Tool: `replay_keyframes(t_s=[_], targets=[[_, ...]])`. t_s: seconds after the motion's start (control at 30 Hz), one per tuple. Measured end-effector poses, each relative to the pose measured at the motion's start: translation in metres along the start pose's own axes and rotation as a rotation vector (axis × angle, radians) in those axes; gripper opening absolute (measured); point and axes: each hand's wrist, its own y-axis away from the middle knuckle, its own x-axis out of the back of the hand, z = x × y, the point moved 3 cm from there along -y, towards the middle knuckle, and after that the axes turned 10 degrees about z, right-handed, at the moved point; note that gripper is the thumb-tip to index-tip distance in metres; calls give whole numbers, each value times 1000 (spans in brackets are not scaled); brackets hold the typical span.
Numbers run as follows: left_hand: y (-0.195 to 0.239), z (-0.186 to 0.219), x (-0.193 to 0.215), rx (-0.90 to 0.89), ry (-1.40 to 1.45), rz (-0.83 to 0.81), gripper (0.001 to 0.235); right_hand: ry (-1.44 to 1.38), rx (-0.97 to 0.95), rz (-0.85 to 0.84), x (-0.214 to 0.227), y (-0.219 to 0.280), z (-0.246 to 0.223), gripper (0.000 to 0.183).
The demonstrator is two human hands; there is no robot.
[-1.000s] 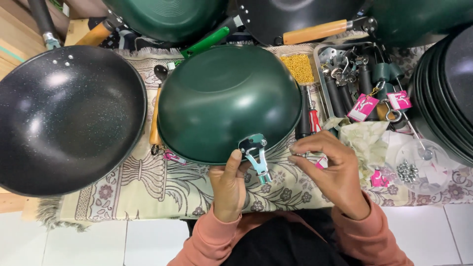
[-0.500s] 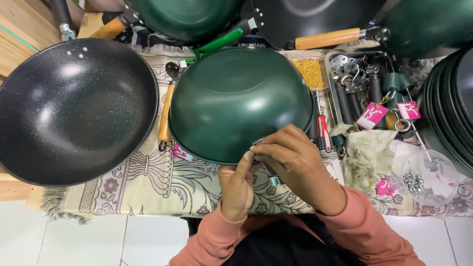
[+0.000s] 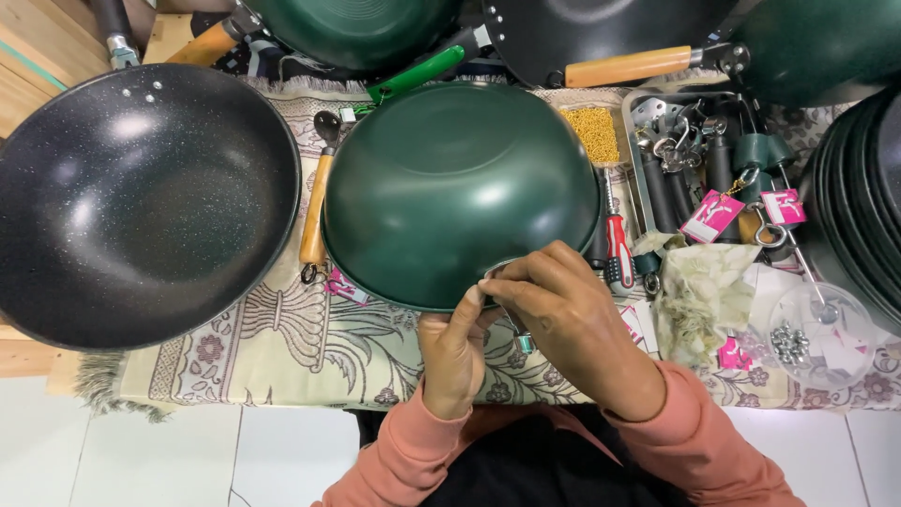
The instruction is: Attaching handles to woks and pans and handling labels in an appliance store setting.
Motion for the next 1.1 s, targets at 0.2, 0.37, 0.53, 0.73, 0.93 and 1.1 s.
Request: replay_keyframes(t_s=[0.2,0.37,0.53,0.73,0.93,1.1], targets=[[0,0,-1,7,37,-15,41,47,35,10,1,1,1,5],[1,5,-4,-3,29,-21,40,133,92,5,4,-4,-4,5],[0,2,-3,-12,30,-20,41,175,152,14,4,-6,1,12],[2,12,-7,-27,38,-17,32,102,187,2,-2,-4,12,12],[-1,12,-3,-22,72,-25,35,84,178,-51,3,-11,13,26],[7,29,-22,-25,77,20,35,66,190,-82,5,-4,17,12]])
